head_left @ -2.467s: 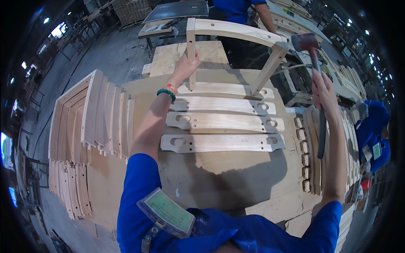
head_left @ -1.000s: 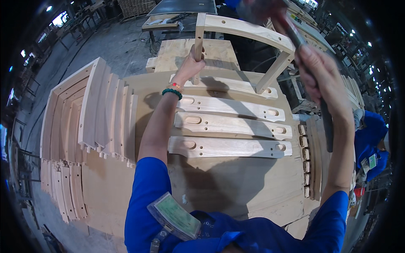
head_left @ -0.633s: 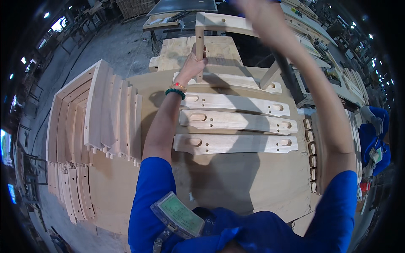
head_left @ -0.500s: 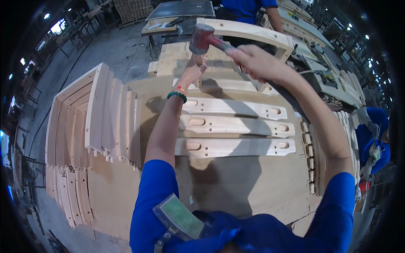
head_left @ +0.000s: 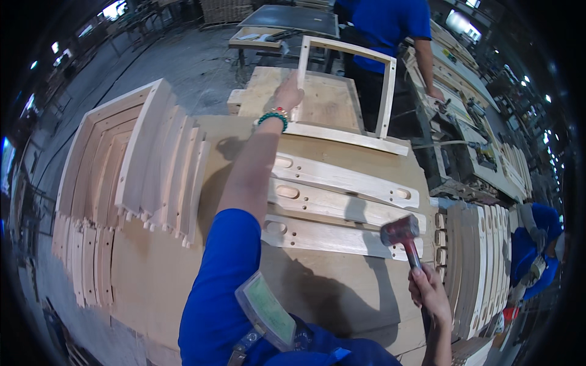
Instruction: The person assembles wooden chair frames by hand, using a rubber mallet to tap dowels and slats into place. They repeatedly pick up parts, align them, and hammer them together on a workbench in a factory setting.
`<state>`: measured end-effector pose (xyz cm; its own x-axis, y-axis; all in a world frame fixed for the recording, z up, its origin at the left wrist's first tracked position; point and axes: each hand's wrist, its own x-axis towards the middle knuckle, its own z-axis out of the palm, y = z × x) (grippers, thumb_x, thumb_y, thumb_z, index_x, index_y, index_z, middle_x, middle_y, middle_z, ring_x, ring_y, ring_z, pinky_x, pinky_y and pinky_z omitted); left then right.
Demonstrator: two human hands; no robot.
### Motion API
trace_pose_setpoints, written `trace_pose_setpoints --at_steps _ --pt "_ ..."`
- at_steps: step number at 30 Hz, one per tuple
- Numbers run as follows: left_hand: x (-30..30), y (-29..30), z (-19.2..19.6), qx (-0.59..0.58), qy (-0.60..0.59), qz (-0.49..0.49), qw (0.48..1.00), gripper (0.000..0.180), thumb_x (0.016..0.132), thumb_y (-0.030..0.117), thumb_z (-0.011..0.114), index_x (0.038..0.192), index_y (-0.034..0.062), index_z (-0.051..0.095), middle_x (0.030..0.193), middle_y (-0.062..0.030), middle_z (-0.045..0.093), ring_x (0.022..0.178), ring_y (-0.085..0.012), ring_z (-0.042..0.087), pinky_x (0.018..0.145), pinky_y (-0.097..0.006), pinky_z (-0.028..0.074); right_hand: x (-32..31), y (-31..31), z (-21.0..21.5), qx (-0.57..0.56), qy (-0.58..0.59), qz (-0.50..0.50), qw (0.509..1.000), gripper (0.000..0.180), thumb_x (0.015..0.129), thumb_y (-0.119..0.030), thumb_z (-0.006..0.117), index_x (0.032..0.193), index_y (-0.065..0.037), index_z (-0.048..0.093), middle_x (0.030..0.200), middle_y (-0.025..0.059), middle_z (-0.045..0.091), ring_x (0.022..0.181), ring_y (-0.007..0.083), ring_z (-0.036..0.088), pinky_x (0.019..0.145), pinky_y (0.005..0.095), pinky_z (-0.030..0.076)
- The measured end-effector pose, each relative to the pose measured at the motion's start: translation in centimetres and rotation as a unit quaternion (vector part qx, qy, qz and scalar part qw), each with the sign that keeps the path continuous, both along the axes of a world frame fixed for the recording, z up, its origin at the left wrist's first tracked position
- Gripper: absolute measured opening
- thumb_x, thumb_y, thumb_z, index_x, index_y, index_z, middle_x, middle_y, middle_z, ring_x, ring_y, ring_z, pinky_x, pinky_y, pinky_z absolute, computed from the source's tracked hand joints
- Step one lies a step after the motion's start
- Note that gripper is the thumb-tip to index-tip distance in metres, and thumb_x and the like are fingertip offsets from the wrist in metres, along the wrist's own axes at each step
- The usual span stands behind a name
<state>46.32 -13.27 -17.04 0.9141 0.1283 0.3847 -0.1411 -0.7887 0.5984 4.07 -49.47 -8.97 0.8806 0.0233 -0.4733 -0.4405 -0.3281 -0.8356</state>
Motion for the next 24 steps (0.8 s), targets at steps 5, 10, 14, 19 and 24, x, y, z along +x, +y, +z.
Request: trace_pose_setpoints --at_steps 5,10,14,19,24 --pt "-1.9 0.8 -3.8 0.182 0.147 -0.116 0.965 0.046 0.085 0.019 0.044 0.13 0.0148 0.049 0.11 -0.02 0.062 0.105 -0.0375 0.058 0.09 -0.047 0.045 -2.1 -1.8 -1.2 0.056 0.023 -0.053 0.997 0.033 0.097 -0.039 0.048 0.088 -0.007 0.047 0.053 -0.0038 0.038 0.036 0.0048 0.033 0.033 0.0216 0.029" --pt "-4.2 -0.7 -2.2 0.185 0.242 -0.112 0.946 0.054 0.086 0.021 0.045 0.14 0.018 0.038 0.13 -0.0147 0.05 0.122 -0.032 0.048 0.104 -0.047 0.035 -2.0 -2.1 -1.2 0.072 0.011 -0.049 0.996 0.033 0.097 -0.038 0.048 0.087 -0.007 0.047 0.054 -0.003 0.039 0.036 0.0051 0.034 0.032 0.0214 0.029" --pt "-8.8 3.3 1.3 0.227 0.084 0.002 0.97 0.059 0.086 0.021 0.049 0.142 0.016 0.032 0.13 -0.014 0.05 0.121 -0.0319 0.048 0.105 -0.055 0.029 -1.3 -1.3 -2.1 0.081 -0.019 0.011 0.997 0.034 0.096 -0.039 0.05 0.087 -0.006 0.048 0.054 -0.0021 0.04 0.035 0.006 0.036 0.031 0.0208 0.029" --pt "-23.0 -0.1 12.2 0.176 -0.121 -0.148 0.966 0.047 0.087 0.028 0.055 0.132 0.0196 0.049 0.12 -0.0078 0.059 0.116 -0.027 0.053 0.101 -0.041 0.039 -5.1 -1.5 -3.5 0.072 0.018 -0.064 0.995 0.034 0.096 -0.039 0.048 0.087 -0.007 0.047 0.053 -0.002 0.039 0.035 0.0061 0.035 0.032 0.0206 0.029" --pt "-31.7 24.2 19.9 0.351 -0.186 0.258 0.881 0.05 0.086 0.031 0.058 0.132 0.0157 0.047 0.126 -0.0081 0.056 0.109 -0.0295 0.058 0.087 -0.039 0.05 -4.8 0.0 -3.0 0.099 0.006 0.005 0.995 0.031 0.097 -0.037 0.046 0.088 -0.007 0.046 0.053 -0.002 0.039 0.034 0.0065 0.036 0.03 0.0206 0.029"
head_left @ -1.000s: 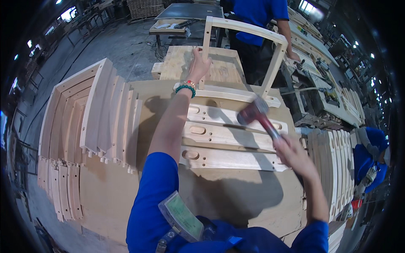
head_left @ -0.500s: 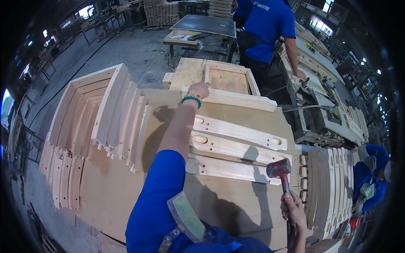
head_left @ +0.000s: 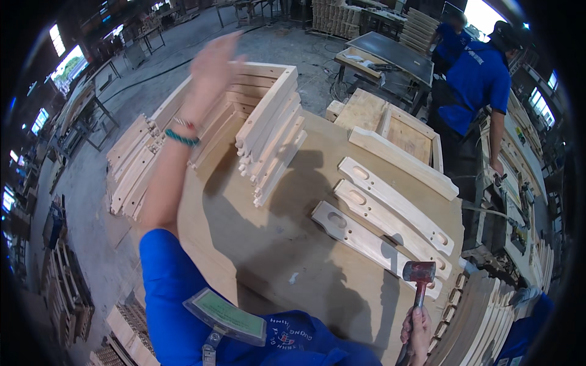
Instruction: The person assembles wooden chair frames by hand, using a rubber mallet to tap dowels and slats into place. They repeatedly pick up parts, align them, and hammer them together on a workbench in a factory setting.
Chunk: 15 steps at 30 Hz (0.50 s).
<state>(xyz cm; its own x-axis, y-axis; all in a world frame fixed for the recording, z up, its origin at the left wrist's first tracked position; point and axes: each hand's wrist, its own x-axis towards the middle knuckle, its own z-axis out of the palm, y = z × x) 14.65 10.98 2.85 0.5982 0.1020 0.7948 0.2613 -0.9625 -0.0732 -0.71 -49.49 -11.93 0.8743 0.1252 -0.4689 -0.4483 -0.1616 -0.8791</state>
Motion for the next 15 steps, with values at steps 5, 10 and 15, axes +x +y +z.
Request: trace_pose_setpoints --at_steps 5,10,15 --pt "-5.2 17.8 -2.3 -0.242 0.241 0.28 0.897 0.053 0.074 0.042 0.066 0.104 -0.0014 0.065 0.108 -0.0226 0.064 0.106 -0.0344 0.06 0.088 -0.04 0.048 1.3 1.4 -0.7 0.047 0.026 0.028 0.998 0.028 0.097 -0.033 0.048 0.087 -0.007 0.046 0.055 -0.0025 0.039 0.036 0.0058 0.034 0.032 0.0215 0.028" --pt "-2.7 15.4 -3.1 -0.306 0.161 0.186 0.92 0.037 0.074 0.033 0.062 0.089 -0.0006 0.066 0.078 -0.0119 0.066 0.075 -0.0209 0.064 0.068 -0.035 0.049 -1.4 1.1 -0.2 0.01 -0.02 -0.008 1.0 0.027 0.097 -0.031 0.049 0.087 -0.006 0.047 0.055 -0.002 0.041 0.035 0.0056 0.036 0.032 0.0208 0.03" --pt "-4.8 9.3 2.6 -0.577 0.136 -0.072 0.802 0.037 0.084 0.028 0.061 0.109 0.0015 0.056 0.075 -0.0007 0.055 0.059 -0.0099 0.053 0.058 -0.024 0.05 -3.5 -0.8 -0.3 0.008 -0.007 -0.056 0.998 0.025 0.095 -0.029 0.053 0.087 -0.007 0.047 0.056 -0.0031 0.043 0.038 0.0036 0.037 0.035 0.0196 0.03"
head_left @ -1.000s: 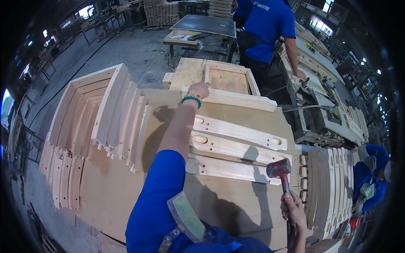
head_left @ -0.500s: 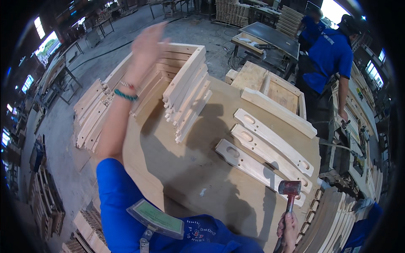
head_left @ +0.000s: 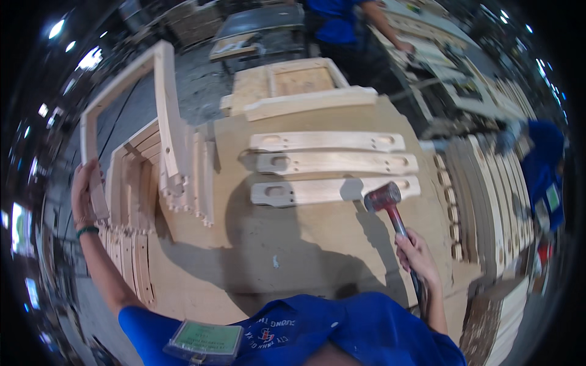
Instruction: The person assembles wooden chair frames by hand, using a rubber mallet to tap dowels and slats into place. They repeatedly pick up parts, align them, and hammer them together on a workbench in a factory setting.
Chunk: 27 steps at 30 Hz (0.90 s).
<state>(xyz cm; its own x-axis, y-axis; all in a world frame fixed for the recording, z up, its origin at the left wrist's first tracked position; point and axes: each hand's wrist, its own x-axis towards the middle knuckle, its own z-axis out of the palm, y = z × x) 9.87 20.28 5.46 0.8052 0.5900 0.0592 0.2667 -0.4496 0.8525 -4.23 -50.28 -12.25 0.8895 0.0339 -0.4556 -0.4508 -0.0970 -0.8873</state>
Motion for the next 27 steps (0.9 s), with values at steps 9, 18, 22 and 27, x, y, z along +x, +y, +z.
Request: trace_pose_setpoints --at_steps 9,18,22,27 --pt "9.6 -31.1 -6.7 -0.155 -0.204 -0.258 0.931 0.033 0.077 0.017 0.069 0.104 0.0039 0.055 0.074 0.0021 0.051 0.063 -0.0074 0.049 0.052 -0.022 0.04 -4.6 -2.7 -1.5 0.025 -0.025 -0.145 0.989 0.026 0.093 -0.031 0.058 0.086 -0.009 0.045 0.06 -0.0056 0.041 0.042 0.0017 0.035 0.037 0.0192 0.027" --pt "18.1 -42.6 -17.3 -0.144 -0.283 -0.366 0.875 0.014 0.081 0.007 0.059 0.091 0.0074 0.05 0.076 0.0037 0.047 0.067 -0.0042 0.042 0.059 -0.021 0.035 -9.2 -5.4 -2.6 0.023 0.005 -0.268 0.963 0.029 0.092 -0.035 0.059 0.088 -0.01 0.046 0.057 -0.0068 0.039 0.04 0.0003 0.032 0.034 0.0194 0.023" --pt "19.5 -43.3 -18.3 -0.146 -0.279 -0.376 0.871 0.013 0.081 0.006 0.057 0.091 0.0067 0.049 0.078 0.003 0.047 0.068 -0.0053 0.043 0.06 -0.021 0.036 -9.7 -6.1 -3.5 0.026 0.01 -0.286 0.958 0.03 0.092 -0.037 0.059 0.089 -0.009 0.046 0.058 -0.0065 0.04 0.039 0.0004 0.032 0.034 0.0193 0.023" --pt "19.8 -41.8 -19.3 -0.096 -0.274 -0.388 0.875 0.015 0.079 0.003 0.057 0.093 0.0055 0.049 0.078 0.0011 0.048 0.069 -0.007 0.045 0.063 -0.022 0.039 -7.9 -5.8 -2.6 -0.008 0.012 -0.261 0.965 0.03 0.093 -0.039 0.056 0.09 -0.01 0.048 0.058 -0.0069 0.039 0.041 0.0005 0.033 0.035 0.0182 0.023"
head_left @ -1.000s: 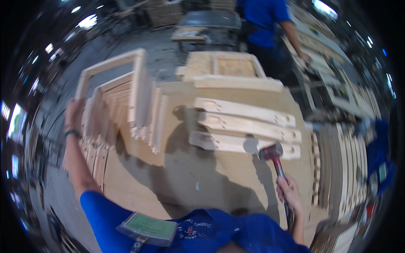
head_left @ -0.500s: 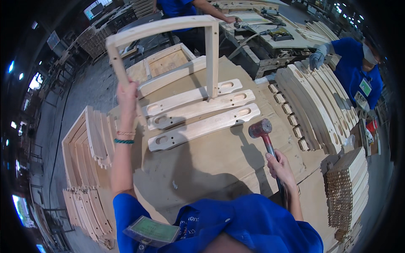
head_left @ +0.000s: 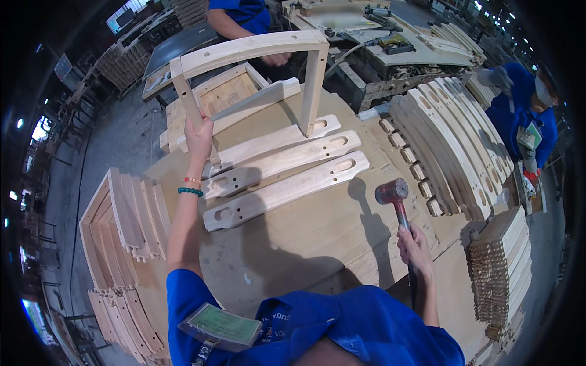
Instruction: The person assembles wooden chair frames by hand, using a rubber mallet to tap dowels and slats into place. They repeatedly pick up parts, align them, and hammer them together on a workbench in a factory setting.
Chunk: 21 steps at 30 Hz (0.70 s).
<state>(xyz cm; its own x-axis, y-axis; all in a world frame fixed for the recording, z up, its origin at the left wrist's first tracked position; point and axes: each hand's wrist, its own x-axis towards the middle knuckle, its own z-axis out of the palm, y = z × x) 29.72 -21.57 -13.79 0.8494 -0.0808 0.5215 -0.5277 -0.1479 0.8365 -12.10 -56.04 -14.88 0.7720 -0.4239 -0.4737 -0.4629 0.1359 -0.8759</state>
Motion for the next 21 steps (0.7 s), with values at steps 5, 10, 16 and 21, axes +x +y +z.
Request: trace_pose_setpoints --at_steps 5,10,16,21 --pt "-0.3 0.3 -0.2 0.06 -0.037 -0.012 0.997 0.018 0.078 0.004 0.058 0.094 0.0049 0.049 0.079 -0.0006 0.05 0.071 -0.0087 0.048 0.066 -0.024 0.042 4.9 -2.1 3.8 -0.034 -0.111 0.073 0.991 0.028 0.095 -0.038 0.051 0.096 -0.01 0.053 0.058 -0.0094 0.037 0.042 -0.0002 0.031 0.036 0.018 0.022" --pt "-0.2 2.7 -0.3 0.133 -0.055 0.047 0.988 0.02 0.077 0.009 0.06 0.094 0.0033 0.052 0.08 -0.0027 0.053 0.071 -0.0139 0.051 0.068 -0.029 0.045 15.1 -1.6 17.6 -0.268 -0.391 -0.008 0.88 0.038 0.099 -0.042 0.04 0.093 -0.008 0.055 0.057 -0.0075 0.04 0.044 0.0022 0.036 0.039 0.019 0.026" --pt "0.8 2.0 -0.5 0.14 -0.061 0.011 0.988 0.024 0.075 0.013 0.062 0.094 0.0039 0.052 0.077 -0.0041 0.054 0.073 -0.016 0.053 0.068 -0.031 0.046 25.1 -2.8 14.1 -0.395 -0.305 0.101 0.86 0.038 0.098 -0.044 0.042 0.087 -0.009 0.05 0.058 -0.0027 0.043 0.043 0.0062 0.04 0.038 0.0233 0.032" --pt "1.3 4.0 -2.2 0.092 0.014 0.0 0.996 0.024 0.075 0.013 0.062 0.094 0.0044 0.051 0.076 -0.0041 0.053 0.072 -0.0154 0.053 0.068 -0.032 0.046 23.3 -0.4 15.1 -0.198 -0.214 0.158 0.943 0.037 0.096 -0.045 0.045 0.088 -0.01 0.052 0.056 -0.0068 0.037 0.041 0.0013 0.032 0.035 0.0186 0.026"
